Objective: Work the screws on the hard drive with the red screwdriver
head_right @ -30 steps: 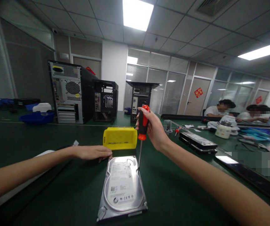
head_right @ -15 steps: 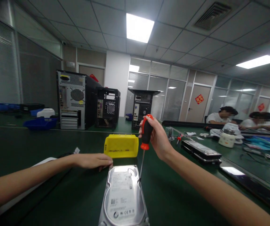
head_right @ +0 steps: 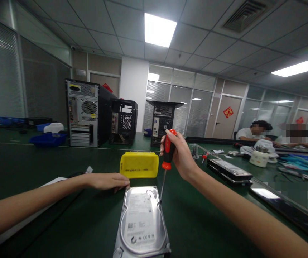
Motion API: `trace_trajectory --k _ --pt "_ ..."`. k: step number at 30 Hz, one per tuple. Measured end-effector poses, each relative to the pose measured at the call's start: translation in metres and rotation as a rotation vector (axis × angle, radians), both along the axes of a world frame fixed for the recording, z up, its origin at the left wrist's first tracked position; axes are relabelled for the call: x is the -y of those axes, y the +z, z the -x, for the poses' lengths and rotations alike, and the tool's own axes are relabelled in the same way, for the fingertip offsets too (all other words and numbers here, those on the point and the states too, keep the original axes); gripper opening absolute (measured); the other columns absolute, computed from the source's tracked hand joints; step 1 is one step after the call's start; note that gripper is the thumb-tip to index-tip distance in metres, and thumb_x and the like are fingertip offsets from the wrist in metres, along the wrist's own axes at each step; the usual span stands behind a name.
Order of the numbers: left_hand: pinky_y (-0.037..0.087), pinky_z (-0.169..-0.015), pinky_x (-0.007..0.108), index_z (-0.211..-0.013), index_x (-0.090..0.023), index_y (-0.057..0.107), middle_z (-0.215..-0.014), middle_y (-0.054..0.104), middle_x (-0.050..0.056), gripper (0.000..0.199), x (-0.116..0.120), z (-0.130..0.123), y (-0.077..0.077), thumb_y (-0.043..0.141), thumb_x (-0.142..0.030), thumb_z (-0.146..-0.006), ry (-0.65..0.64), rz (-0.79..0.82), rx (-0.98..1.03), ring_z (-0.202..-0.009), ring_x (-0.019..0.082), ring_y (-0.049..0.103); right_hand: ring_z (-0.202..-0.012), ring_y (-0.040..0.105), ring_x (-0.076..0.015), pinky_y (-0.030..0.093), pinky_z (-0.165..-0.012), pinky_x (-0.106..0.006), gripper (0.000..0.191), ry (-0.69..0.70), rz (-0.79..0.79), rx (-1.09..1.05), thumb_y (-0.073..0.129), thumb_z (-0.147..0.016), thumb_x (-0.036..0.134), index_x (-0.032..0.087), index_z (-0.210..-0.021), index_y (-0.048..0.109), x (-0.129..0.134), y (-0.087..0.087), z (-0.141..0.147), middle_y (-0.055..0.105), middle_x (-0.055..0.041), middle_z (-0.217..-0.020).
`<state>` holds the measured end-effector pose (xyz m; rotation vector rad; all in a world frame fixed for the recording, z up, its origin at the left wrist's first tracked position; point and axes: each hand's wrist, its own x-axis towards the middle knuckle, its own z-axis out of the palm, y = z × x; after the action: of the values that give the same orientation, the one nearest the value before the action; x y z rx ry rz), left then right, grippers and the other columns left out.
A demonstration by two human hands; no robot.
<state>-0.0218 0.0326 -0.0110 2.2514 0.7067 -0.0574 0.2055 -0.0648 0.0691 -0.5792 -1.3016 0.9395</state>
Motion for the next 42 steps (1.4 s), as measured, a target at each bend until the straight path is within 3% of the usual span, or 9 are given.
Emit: trace_trajectory --k 11,18,24,34,42 --pt "0.039 -0.070 0.026 -0.093 -0.017 0.053 -0.084 0.045 0.002 0.036 0.007 -0.001 0.007 0.029 -0.044 -0.089 0.030 -0.001 -0.026 -0.073 0.014 0.043 -0.062 0.051 -0.0102 0.045 -0.056 -0.023 0.016 0.052 0.017 -0.056 0.052 -0.077 0.035 0.021 -0.085 0.055 0.002 0.001 -0.001 0.054 0.0017 -0.077" --pt "0.038 -0.067 0.025 -0.090 -0.015 0.052 -0.079 0.043 0.001 0.033 0.007 -0.003 0.006 0.029 -0.039 -0.090 0.012 -0.005 -0.010 -0.069 0.012 0.042 -0.053 0.045 -0.0079 0.042 -0.051 -0.022 0.017 -0.010 -0.042 -0.008 0.059 -0.075 0.034 0.021 -0.079 0.048 -0.002 -0.001 0.002 0.051 0.0043 -0.071" --pt "0.038 -0.070 0.026 -0.092 -0.016 0.052 -0.080 0.043 0.001 0.037 0.006 -0.001 0.005 0.030 -0.046 -0.088 0.050 0.001 -0.021 -0.072 0.013 0.043 -0.053 0.046 -0.0085 0.041 -0.051 -0.022 0.019 -0.003 -0.032 -0.012 0.057 -0.075 0.037 0.020 -0.075 0.048 0.000 -0.001 0.002 0.053 0.0031 -0.070" --pt "0.038 -0.070 0.026 -0.093 -0.017 0.053 -0.086 0.046 0.002 0.039 0.005 -0.001 0.006 0.029 -0.047 -0.088 0.050 -0.019 -0.036 -0.073 0.014 0.044 -0.053 0.048 -0.0094 0.042 -0.049 -0.022 0.030 0.055 0.033 -0.100 0.051 -0.075 0.048 0.022 -0.091 0.054 0.001 -0.001 0.004 0.054 0.0016 -0.072" --pt "0.039 -0.070 0.026 -0.092 -0.016 0.052 -0.085 0.044 0.002 0.036 0.010 -0.001 0.010 0.030 -0.045 -0.088 0.074 -0.018 -0.026 -0.072 0.013 0.044 -0.046 0.036 -0.0055 0.032 -0.041 -0.018 0.025 -0.026 -0.062 -0.049 0.063 -0.071 0.034 0.020 -0.072 0.043 -0.005 -0.005 0.003 0.042 0.0060 -0.060"
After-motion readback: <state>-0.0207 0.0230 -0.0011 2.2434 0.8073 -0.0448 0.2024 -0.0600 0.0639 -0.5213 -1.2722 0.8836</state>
